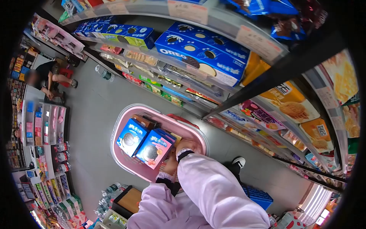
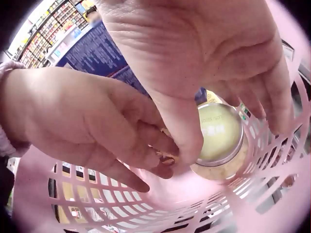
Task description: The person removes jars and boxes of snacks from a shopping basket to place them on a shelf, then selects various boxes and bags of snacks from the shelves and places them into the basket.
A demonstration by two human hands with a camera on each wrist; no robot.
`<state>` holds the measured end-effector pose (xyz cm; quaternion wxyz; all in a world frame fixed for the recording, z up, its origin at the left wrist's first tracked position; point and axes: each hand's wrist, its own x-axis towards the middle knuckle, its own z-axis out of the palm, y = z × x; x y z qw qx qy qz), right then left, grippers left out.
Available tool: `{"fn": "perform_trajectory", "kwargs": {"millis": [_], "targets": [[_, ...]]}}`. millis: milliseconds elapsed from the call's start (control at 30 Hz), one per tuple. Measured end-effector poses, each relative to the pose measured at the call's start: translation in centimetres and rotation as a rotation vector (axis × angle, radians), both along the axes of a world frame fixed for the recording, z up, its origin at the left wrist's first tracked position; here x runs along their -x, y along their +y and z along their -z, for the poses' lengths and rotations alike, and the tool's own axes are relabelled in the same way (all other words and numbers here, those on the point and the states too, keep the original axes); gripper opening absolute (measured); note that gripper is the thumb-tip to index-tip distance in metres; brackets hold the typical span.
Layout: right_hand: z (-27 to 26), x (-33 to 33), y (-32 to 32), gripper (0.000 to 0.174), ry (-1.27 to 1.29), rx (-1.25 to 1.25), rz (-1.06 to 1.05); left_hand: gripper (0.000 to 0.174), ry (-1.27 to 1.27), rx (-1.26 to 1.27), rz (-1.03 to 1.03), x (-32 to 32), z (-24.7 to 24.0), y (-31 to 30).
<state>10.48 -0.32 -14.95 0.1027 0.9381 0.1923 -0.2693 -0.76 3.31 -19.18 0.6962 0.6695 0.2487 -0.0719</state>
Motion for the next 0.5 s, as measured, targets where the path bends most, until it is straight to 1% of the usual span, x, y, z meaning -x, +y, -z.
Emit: {"fn": "perform_trajectory", "kwargs": {"millis": [67,167,200,300,400,433,467,500], "targets": [[-0.4,-0.4,0.6,0.031,0.062,0.009,0.059,0.056,-0.023,0.026,-0.068,0.0,0.2,-0.3],[-1.0,-1.2,1.5,0.033,0.152,0.01,0.156,0.054,-0.01,-0.061,0.003,-0.2,-0.3,0.1],[-0.6,-1.0,1.6,0.034,0.184,0.011,0.19,0.054,-0.086,-0.065,-0.015,-0.6,-1.6,0.3],[1.8,-0.5,1.5,0.035,0.154,0.09,0.107,0.061,-0.091,0.073,0.065,-0.5,-2.4,1.0],[2.6,0.2,0.4,0.037,0.074,-0.022,0.039,0.072,0.093,0.223,0.049,0.7,-1.7,0.8],[-0.8,-0.4,-0.1,0.042,0.14,-0.052,-0.057,0.075,0.063,0.129,0.071,0.5,-3.1,0.8],[-4.6,-1.1,-0.4,0.048,0.207,-0.086,-0.15,0.078,0.033,0.035,0.095,0.5,-5.9,0.7],[-6.5,-1.6,-1.0,0.054,0.282,-0.129,-0.233,0.081,0.003,-0.059,0.121,0.5,-8.5,0.7]]}}
